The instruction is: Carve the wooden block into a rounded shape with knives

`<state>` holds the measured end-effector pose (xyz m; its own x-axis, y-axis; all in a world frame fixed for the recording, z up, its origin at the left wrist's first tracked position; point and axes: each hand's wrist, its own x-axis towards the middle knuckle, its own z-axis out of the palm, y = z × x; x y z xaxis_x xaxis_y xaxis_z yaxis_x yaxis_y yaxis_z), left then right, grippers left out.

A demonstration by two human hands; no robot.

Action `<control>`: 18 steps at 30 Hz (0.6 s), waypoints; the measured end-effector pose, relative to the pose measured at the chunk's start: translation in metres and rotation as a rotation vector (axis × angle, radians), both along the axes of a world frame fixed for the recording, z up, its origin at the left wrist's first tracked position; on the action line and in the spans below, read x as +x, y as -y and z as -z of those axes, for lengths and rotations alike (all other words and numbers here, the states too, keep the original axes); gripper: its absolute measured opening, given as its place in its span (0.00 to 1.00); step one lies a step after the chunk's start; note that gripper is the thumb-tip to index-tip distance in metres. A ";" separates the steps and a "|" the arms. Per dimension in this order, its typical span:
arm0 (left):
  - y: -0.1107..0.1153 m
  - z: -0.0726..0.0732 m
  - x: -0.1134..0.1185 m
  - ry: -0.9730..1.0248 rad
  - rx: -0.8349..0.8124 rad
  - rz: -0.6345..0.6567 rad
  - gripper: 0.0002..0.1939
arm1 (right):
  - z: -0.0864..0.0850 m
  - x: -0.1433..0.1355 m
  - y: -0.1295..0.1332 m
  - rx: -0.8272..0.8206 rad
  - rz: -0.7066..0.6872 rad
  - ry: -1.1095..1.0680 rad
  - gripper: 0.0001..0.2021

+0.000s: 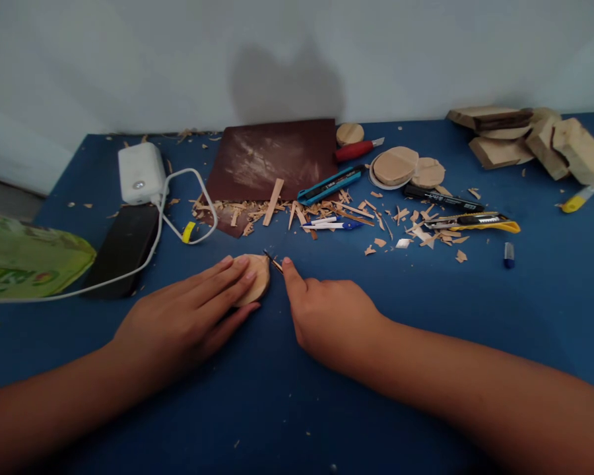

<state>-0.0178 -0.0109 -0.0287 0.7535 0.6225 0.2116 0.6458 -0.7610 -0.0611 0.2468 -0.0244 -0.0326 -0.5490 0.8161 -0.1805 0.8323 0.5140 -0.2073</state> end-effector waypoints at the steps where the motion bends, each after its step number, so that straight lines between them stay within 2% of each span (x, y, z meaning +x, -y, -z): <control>1: 0.000 0.000 0.000 0.007 -0.004 0.000 0.25 | 0.000 0.000 0.000 -0.004 0.000 0.005 0.36; 18: -0.002 -0.004 0.004 -0.007 0.024 0.036 0.22 | -0.001 -0.007 0.004 0.040 -0.065 0.185 0.40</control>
<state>-0.0136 -0.0089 -0.0250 0.7768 0.5898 0.2206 0.6175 -0.7821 -0.0836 0.2394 -0.0285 -0.0314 -0.5614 0.7885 -0.2514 0.8190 0.5729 -0.0322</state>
